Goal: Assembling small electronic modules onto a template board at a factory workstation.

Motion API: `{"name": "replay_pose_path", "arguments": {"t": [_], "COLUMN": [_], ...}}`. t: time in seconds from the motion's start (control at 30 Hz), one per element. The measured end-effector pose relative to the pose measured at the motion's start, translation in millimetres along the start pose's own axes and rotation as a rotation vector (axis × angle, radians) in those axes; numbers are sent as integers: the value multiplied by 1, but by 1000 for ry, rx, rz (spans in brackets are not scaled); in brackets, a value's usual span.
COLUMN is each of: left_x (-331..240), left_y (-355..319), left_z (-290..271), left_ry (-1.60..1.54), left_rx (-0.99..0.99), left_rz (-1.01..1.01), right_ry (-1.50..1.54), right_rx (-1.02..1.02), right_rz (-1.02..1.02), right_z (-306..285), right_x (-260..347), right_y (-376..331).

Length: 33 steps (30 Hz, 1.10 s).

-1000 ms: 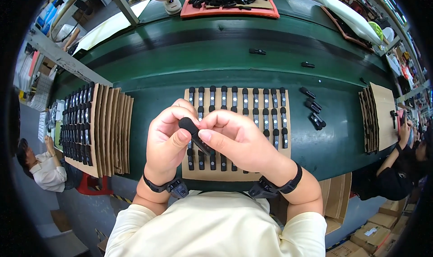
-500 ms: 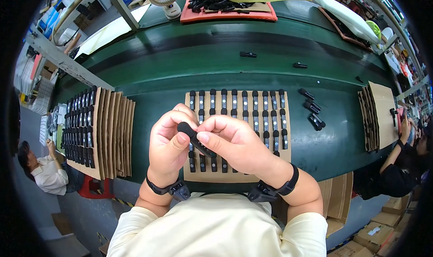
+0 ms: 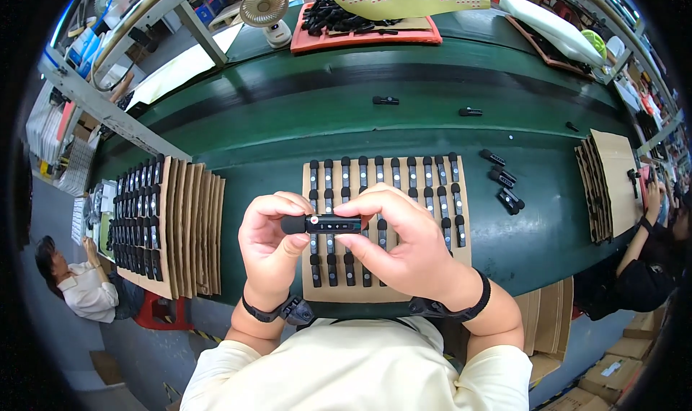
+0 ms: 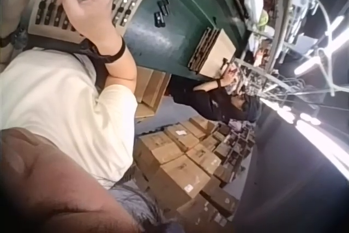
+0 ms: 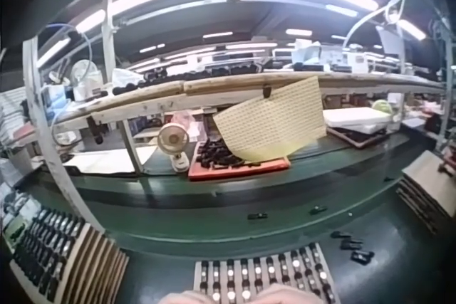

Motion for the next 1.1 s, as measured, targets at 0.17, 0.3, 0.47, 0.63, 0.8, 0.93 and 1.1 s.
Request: {"name": "replay_pose_path", "arguments": {"t": [0.17, 0.3, 0.47, 0.63, 0.8, 0.93, 1.1], "left_x": [-2, -1, 0, -1, 2, 2, 7], "left_y": [0, 1, 3, 11, 20, 14, -8], "left_z": [0, 0, 0, -1, -27, -64, -98], "left_ry": [69, 96, 102, 186, 251, 353, 378], "left_rx": [19, 27, 40, 34, 18, 3, -157], "left_rz": [22, 23, 31, 19, -9, 12, -107], "right_ry": [-22, -20, -23, -183, -481, -550, -886], "right_rx": [-6, -12, 56, 28, -167, -364, -736], "right_rz": [-27, -17, 73, 3, -186, -162, -355], "right_z": [0, -1, -4, -15, -67, -122, -207], "right_x": [0, -2, -2, 6, 33, 61, 91], "right_y": [1, 1, 1, 10, 46, 83, 135]}}
Point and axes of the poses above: each hand's wrist, its own y-axis towards the middle knuckle, its own z-axis out of the palm, x = y × z, the point moved 2 cm from there along y, towards the middle knuckle, and after that the axes turned 13 degrees about z, right-handed, at the moved point
